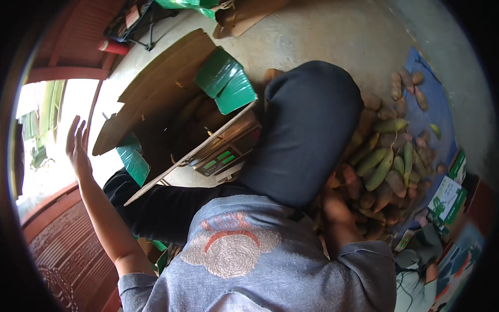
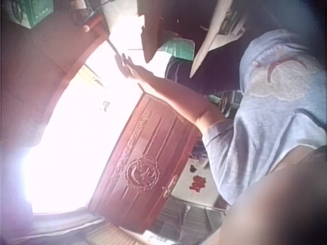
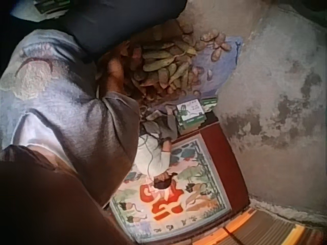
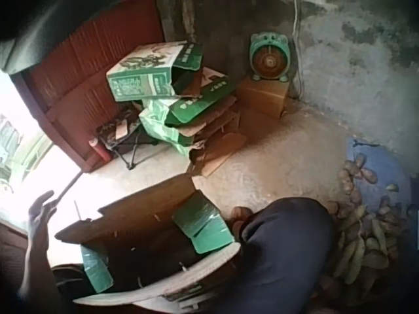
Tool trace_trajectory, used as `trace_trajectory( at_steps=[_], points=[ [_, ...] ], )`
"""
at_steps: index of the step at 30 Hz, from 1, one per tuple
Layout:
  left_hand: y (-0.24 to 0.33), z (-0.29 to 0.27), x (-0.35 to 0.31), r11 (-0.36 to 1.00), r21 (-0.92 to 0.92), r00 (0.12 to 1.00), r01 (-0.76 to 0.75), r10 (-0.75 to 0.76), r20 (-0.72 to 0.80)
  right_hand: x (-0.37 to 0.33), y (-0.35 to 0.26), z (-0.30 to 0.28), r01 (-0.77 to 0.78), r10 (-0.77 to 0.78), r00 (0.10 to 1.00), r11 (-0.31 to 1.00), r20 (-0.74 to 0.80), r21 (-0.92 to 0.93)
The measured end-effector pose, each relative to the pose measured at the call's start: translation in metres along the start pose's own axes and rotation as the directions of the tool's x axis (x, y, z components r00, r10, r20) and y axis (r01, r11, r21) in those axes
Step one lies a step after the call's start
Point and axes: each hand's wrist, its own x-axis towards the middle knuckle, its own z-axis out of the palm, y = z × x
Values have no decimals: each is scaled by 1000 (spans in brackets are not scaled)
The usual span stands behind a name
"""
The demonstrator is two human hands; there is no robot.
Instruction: Picking sweet potatoes from a pile on the floor and placing them into cardboard boxes for shipping.
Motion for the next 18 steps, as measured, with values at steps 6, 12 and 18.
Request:
trace_trajectory(
  at_steps=[6,12,18],
  points=[
    [2,-61,-28,981,174,995,86,-75,-68,-302,164,-16,-61,46,997,958,61,280],
    [-6,-4,3,991,-41,959,-126,132,252,-297,453,-192,-187,305,939,842,-160,506],
    [32,-17,-13,983,51,909,-179,145,391,-225,223,-462,110,269,930,447,-251,888]
  ],
)
